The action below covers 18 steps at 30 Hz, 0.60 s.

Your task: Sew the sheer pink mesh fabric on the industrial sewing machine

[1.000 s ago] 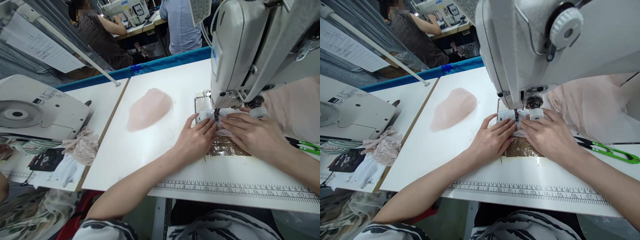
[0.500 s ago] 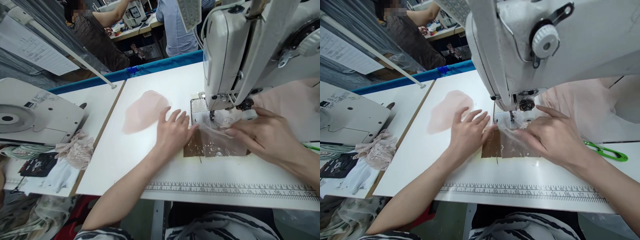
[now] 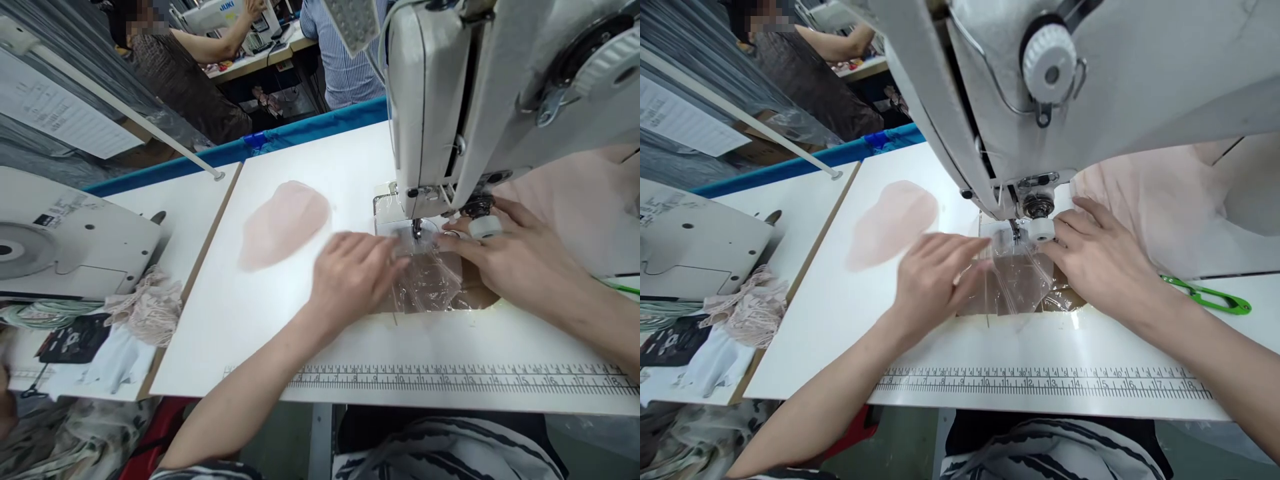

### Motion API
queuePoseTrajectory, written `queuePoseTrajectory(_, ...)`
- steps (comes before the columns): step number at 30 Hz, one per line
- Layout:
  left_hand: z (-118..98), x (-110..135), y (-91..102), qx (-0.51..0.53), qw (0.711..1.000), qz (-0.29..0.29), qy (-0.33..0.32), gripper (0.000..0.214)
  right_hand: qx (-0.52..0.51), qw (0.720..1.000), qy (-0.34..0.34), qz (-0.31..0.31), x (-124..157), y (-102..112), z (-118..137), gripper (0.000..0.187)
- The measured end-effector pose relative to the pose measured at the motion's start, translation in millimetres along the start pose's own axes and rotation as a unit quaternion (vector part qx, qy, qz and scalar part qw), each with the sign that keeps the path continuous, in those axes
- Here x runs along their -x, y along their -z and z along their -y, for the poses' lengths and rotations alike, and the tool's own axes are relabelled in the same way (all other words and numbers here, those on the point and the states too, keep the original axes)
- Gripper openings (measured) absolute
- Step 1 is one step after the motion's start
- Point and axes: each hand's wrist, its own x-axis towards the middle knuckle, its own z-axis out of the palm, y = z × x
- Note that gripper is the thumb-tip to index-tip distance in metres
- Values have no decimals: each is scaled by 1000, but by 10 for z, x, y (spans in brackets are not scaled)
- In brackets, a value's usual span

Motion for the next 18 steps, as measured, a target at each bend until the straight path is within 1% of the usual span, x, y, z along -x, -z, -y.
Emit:
queuePoseTrajectory(2, -48, 0, -29, 51, 997, 64, -8, 45, -9, 1000, 12, 8, 11, -11, 59, 45)
queuePoseTrajectory(3, -58, -1, -47, 47, 995, 90, 1, 50, -15, 1000, 17, 5, 15, -9, 96, 45)
queuePoseTrajectory(4, -55, -3, -62, 27, 995, 99, 18, 52, -22, 999, 23, -3, 17, -3, 136, 45)
queuePoseTrajectory(6, -20, -14, -82, -6, 996, 76, 45, 45, -40, 999, 29, -19, 16, 14, 214, 47)
queuePoseTrajectory(7, 1, -22, -86, 0, 997, 59, 42, 38, -52, 998, 32, -25, 14, 21, 245, 46)
queuePoseTrajectory(9, 25, -43, -99, 54, 997, 48, 3, 29, -81, 996, 28, -32, 10, 24, 283, 44)
queuePoseTrajectory(11, 11, -61, -130, 112, 991, 69, -37, 29, -103, 994, 20, -35, 7, 14, 290, 42)
queuePoseTrajectory(12, -4, -66, -153, 125, 988, 79, -45, 30, -106, 994, 16, -34, 4, 6, 284, 41)
queuePoseTrajectory(15, -50, -65, -223, 119, 987, 98, -38, 36, -93, 996, 4, -11, -5, -30, 254, 41)
queuePoseTrajectory(18, -65, -46, -251, 111, 987, 113, -33, 39, -85, 996, -10, 11, -13, -77, 230, 43)
